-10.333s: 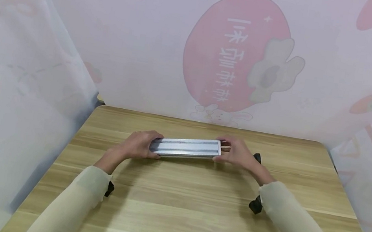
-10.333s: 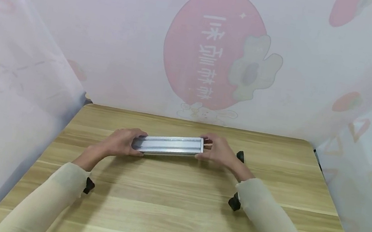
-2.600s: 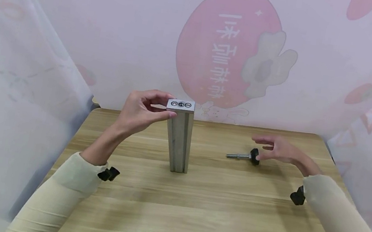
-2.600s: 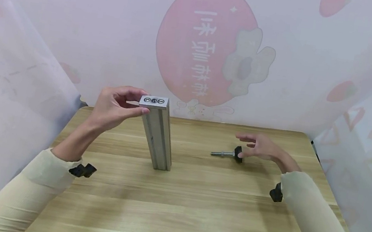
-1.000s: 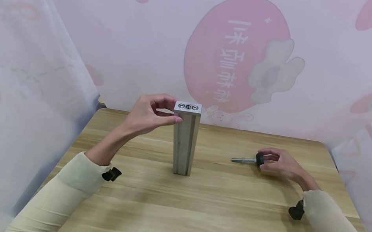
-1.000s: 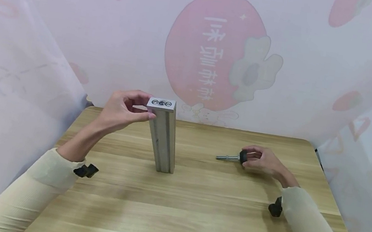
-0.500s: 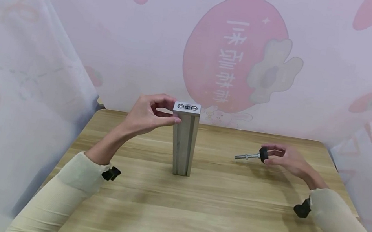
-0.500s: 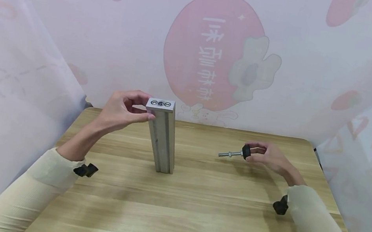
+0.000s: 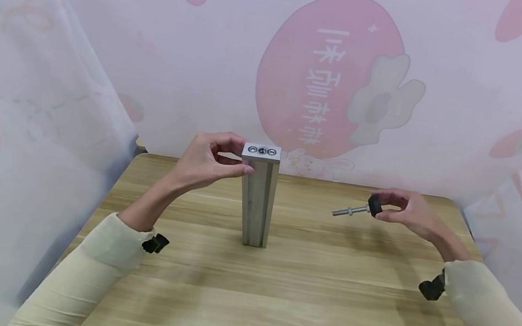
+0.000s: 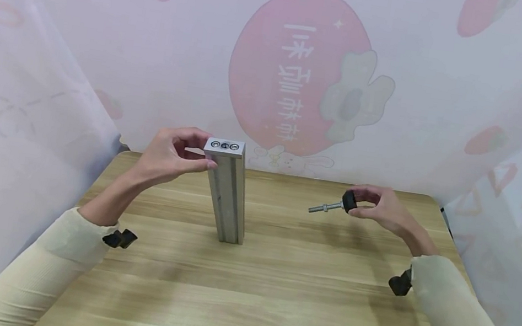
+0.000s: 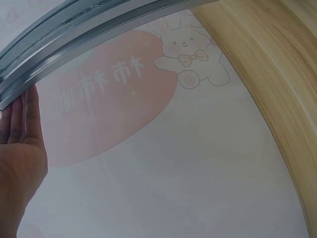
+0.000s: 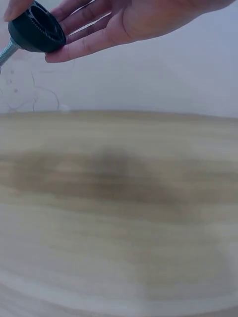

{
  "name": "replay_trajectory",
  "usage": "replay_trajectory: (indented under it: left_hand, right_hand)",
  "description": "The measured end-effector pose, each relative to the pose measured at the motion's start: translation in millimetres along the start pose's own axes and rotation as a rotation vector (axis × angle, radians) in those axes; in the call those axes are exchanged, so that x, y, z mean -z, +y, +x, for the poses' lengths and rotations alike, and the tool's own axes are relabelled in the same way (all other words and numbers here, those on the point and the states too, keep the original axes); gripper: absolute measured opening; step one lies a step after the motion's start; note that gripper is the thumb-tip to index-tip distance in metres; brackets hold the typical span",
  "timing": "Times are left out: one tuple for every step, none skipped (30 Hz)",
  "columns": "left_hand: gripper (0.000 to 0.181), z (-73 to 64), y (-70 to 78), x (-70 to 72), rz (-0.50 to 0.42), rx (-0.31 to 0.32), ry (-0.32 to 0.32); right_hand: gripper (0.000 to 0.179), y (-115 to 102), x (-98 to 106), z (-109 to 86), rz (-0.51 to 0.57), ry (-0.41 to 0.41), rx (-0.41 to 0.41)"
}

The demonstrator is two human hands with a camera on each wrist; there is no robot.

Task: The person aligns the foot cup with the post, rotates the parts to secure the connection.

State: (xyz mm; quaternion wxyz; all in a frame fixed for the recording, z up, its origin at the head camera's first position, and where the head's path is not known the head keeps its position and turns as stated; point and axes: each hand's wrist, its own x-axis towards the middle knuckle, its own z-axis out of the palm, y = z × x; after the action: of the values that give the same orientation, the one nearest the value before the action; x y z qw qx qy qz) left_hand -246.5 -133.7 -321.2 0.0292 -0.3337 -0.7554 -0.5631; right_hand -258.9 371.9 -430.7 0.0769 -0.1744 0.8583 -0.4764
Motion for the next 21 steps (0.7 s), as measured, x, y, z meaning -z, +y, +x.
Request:
replay_trajectory:
  left_hand:
    - [0.033, -0.1, -0.2, 0.1, 0.003, 0.000, 0.000]
    - [0.033, -0.3, -0.5, 0.2, 0.004, 0.001, 0.001]
    - [0.032, -0.3, -0.6, 0.2, 0.006, 0.001, 0.001]
    - [0.032, -0.4, -0.6, 0.1, 0.009, 0.001, 0.000]
    - [0.032, -0.3, -0.6, -0.1, 0.010, 0.001, 0.000]
    - [0.032, -0.1, -0.7, -0.3, 0.011, -0.001, -0.001]
    - [0.033, 0.0, -0.7, -0.4, 0.009, -0.002, -0.003]
    - [0.033, 0.1, -0.8, -0.5, 0.006, -0.003, -0.006]
    - [0.032, 0.2, -1.2, -0.5, 0.004, -0.006, -0.007]
    - [0.032, 0.3, -1.6, -0.6, -0.002, -0.009, -0.010]
    - [0.032, 0.3, -2.2, -0.6, -0.009, -0.011, -0.012]
    - [0.032, 0.4, -2.6, -0.7, -0.015, -0.015, -0.014]
    - [0.032, 0.4, -3.1, -0.8, -0.023, -0.018, -0.015]
    - [0.031, 0.4, -3.6, -0.9, -0.027, -0.022, -0.015]
    - [0.031, 0.4, -3.8, -0.9, -0.032, -0.026, -0.014]
    - [0.031, 0.4, -3.9, -1.1, -0.036, -0.029, -0.015]
    - [0.031, 0.4, -3.7, -1.2, -0.036, -0.032, -0.014]
    - [0.031, 0.5, -3.7, -1.5, -0.035, -0.037, -0.013]
    - [0.031, 0.5, -3.8, -1.8, -0.033, -0.040, -0.012]
    - [0.031, 0.5, -3.8, -2.0, -0.032, -0.044, -0.012]
    - [0.031, 0.5, -3.9, -2.3, -0.032, -0.045, -0.010]
  right_hand:
    - [0.053, -3.8, 1.3, 0.1, -0.002, 0.007, 0.015]
    - [0.052, -7.6, 2.6, 0.2, 0.004, 0.011, 0.030]
    - [0.052, -11.3, 3.8, 0.4, 0.008, 0.017, 0.044]
    - [0.052, -15.2, 5.0, 0.4, 0.014, 0.022, 0.053]
    - [0.053, -19.3, 6.6, 0.1, 0.015, 0.027, 0.063]
    - [0.053, -23.4, 8.0, -0.2, 0.015, 0.031, 0.066]
    - [0.053, -27.4, 9.7, -0.2, 0.015, 0.034, 0.070]
    - [0.054, -31.4, 11.5, -0.4, 0.012, 0.034, 0.078]
    - [0.055, -35.9, 13.2, -0.4, 0.016, 0.037, 0.078]
    - [0.055, -40.5, 15.0, -0.1, 0.019, 0.036, 0.084]
    - [0.055, -45.1, 16.7, 0.3, 0.021, 0.039, 0.088]
    - [0.055, -50.0, 18.4, 0.8, 0.028, 0.043, 0.091]
    - [0.055, -55.3, 20.3, 1.5, 0.033, 0.045, 0.098]
    - [0.054, -61.0, 22.1, 2.2, 0.041, 0.050, 0.103]
    - [0.054, -67.3, 23.9, 3.0, 0.050, 0.057, 0.106]
    - [0.054, -73.3, 25.9, 3.8, 0.044, 0.061, 0.116]
    - [0.054, -79.5, 27.8, 4.3, 0.042, 0.068, 0.122]
    - [0.054, -86.0, 29.9, 4.7, 0.039, 0.071, 0.132]
    - [0.054, -92.8, 31.8, 5.4, 0.034, 0.074, 0.142]
    - [0.054, -99.5, 33.5, 6.0, 0.026, 0.076, 0.154]
    - [0.054, -106.2, 35.3, 6.6, 0.017, 0.077, 0.164]
